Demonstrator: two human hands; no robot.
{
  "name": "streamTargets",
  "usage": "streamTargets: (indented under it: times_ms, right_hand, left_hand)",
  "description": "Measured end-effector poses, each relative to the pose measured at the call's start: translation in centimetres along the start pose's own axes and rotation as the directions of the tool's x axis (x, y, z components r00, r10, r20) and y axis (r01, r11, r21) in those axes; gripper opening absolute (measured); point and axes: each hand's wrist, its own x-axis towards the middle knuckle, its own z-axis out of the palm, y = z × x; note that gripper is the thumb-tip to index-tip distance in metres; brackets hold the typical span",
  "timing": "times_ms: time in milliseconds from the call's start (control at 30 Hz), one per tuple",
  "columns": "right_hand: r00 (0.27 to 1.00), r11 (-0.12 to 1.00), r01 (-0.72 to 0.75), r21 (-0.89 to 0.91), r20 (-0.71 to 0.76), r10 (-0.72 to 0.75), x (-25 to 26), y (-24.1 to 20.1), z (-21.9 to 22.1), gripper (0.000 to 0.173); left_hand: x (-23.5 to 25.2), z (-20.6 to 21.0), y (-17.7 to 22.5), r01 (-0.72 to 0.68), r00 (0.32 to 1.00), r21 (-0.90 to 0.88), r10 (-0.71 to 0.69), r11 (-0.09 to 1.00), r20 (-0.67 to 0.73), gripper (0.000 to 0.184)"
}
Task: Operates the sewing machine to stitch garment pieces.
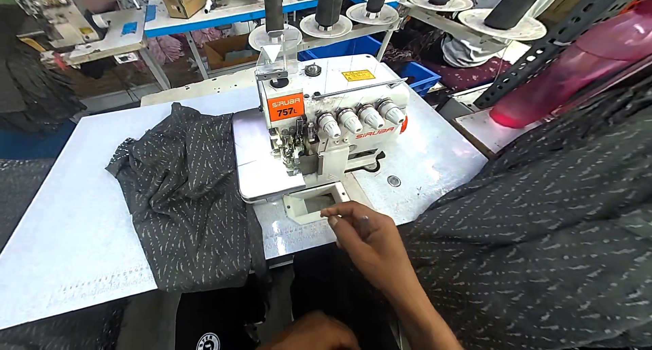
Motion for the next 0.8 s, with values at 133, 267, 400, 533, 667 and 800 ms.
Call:
streamTargets:
  times_ms: [133,267,400,533,667,800]
  right_hand:
    - [0.979,0.936,0.173,-0.308,-0.049,-0.197,-3.5,1.1,0.7,0.018]
    - [0.961,0.854,0.265,-0.448,0.055,-0.270,-6.2,2.7,2.5,0.018]
    - [0.946,0.766,0.266,-0.586,0.008,-0.323,-5.1,1.0,-0.3,0.018]
    - [0.855,0.791,0.060,-0.609,-0.378,-0.356,2.8,0.1,-9.7,0.032]
    - [0.900,0.871,-0.069,-0.486,-0.406,-0.156,13.2,3.6,-16.8,0.047]
    - [0.973,0.891,-0.201,-0.408,-0.186,0.134,18.6,6.0,-16.6,0.035]
  left_hand:
    - [0.2,-6.8,4.4,0.077,0.768,-0.149,-0.154,0.986,-0.621,0.033]
    - [3.3,-10.1,7.5,-0.034,0.684,-0.256,-0.164,0.966,-0.710,0.042]
    - [5.5,-10.3,6.7,-0.004,0.612,-0.087,-0.066,0.996,-0.788,0.030]
    - [4.9,-11.1,4.3,0.243,0.636,0.410,0.175,0.879,-0.752,0.032]
    - [4.3,-12.3,2.1,0.193,0.660,0.399,0.182,0.897,-0.729,0.031]
    - [4.2,-12.4,2.0,0.151,0.661,0.309,0.136,0.939,-0.738,0.032]
